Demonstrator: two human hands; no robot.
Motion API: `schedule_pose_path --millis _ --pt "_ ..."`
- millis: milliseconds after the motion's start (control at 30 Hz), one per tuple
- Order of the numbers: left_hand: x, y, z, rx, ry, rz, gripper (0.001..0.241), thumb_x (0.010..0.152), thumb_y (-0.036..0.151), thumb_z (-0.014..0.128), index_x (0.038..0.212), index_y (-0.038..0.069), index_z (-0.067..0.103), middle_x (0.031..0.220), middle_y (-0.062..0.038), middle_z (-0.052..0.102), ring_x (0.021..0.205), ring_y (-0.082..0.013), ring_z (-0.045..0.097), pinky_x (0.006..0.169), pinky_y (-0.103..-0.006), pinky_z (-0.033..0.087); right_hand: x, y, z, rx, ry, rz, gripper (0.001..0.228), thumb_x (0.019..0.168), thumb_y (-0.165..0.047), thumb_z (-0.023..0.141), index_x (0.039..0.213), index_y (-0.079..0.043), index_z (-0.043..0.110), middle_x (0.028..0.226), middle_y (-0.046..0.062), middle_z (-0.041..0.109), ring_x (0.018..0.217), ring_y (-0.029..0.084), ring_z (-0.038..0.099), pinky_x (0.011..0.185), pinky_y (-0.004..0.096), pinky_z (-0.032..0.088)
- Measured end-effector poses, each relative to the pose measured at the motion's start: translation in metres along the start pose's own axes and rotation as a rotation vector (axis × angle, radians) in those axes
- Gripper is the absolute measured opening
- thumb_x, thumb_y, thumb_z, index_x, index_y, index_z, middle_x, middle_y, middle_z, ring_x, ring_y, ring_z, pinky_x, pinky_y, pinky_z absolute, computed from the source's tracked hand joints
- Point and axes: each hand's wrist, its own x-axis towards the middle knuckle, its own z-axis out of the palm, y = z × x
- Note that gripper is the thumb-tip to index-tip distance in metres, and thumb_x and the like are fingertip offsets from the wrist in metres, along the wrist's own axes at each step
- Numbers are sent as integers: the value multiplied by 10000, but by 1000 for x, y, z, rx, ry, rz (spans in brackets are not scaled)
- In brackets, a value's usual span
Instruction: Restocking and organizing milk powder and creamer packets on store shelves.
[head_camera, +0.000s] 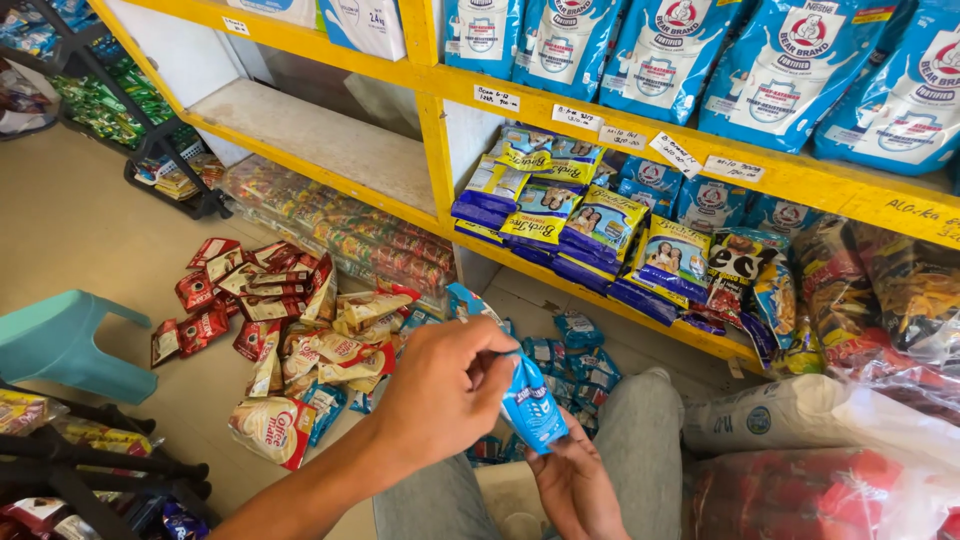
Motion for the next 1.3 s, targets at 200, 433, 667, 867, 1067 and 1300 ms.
schedule_pose_path --millis 200,433,667,867,1067,1300 --pt "-9 0 -5 103 -88 98 104 843 22 746 895 34 656 722 -98 684 572 -241 678 495 -356 495 10 -31 -20 -102 17 -124 148 929 18 584 1053 31 664 1005 171 713 855 256 677 723 412 565" --pt "-18 -3 -28 275 -198 212 97 840 31 735 905 42 663 780 -111 700 683 -311 693 555 -429 512 3 -77 -9 -738 -86 -646 181 882 178 645 984 69 748 957 146 699 821 201 669 740 330 563" --pt "0 9 -37 369 -197 173 135 789 82 752 736 59 630 653 -89 682 561 -300 655 520 -453 484 13 -91 -15 -709 -251 -489 147 869 151 681 972 67 743 1088 162 678 1003 223 653 881 343 530" --pt "23 21 -31 116 -245 -112 139 756 101 733 676 52 632 543 -85 650 459 -244 649 457 -420 463 11 -69 10 -214 -380 -3 382 937 -285 710 1162 15 636 1385 205 577 1254 357 565 1040 528 448" --pt "31 36 -39 119 -435 231 75 830 104 739 800 76 677 730 -69 653 651 -255 661 578 -397 501 5 -44 41 281 -358 501 968 860 -697 616 1539 -47 387 1516 228 491 1398 461 470 1075 735 381" --pt "47 20 -59 43 -554 341 106 834 75 801 900 97 721 864 -50 677 792 -238 686 687 -364 522 2 -59 41 52 -527 322 1188 714 -590 840 1577 -37 239 1530 204 457 1363 370 519 1098 559 472"
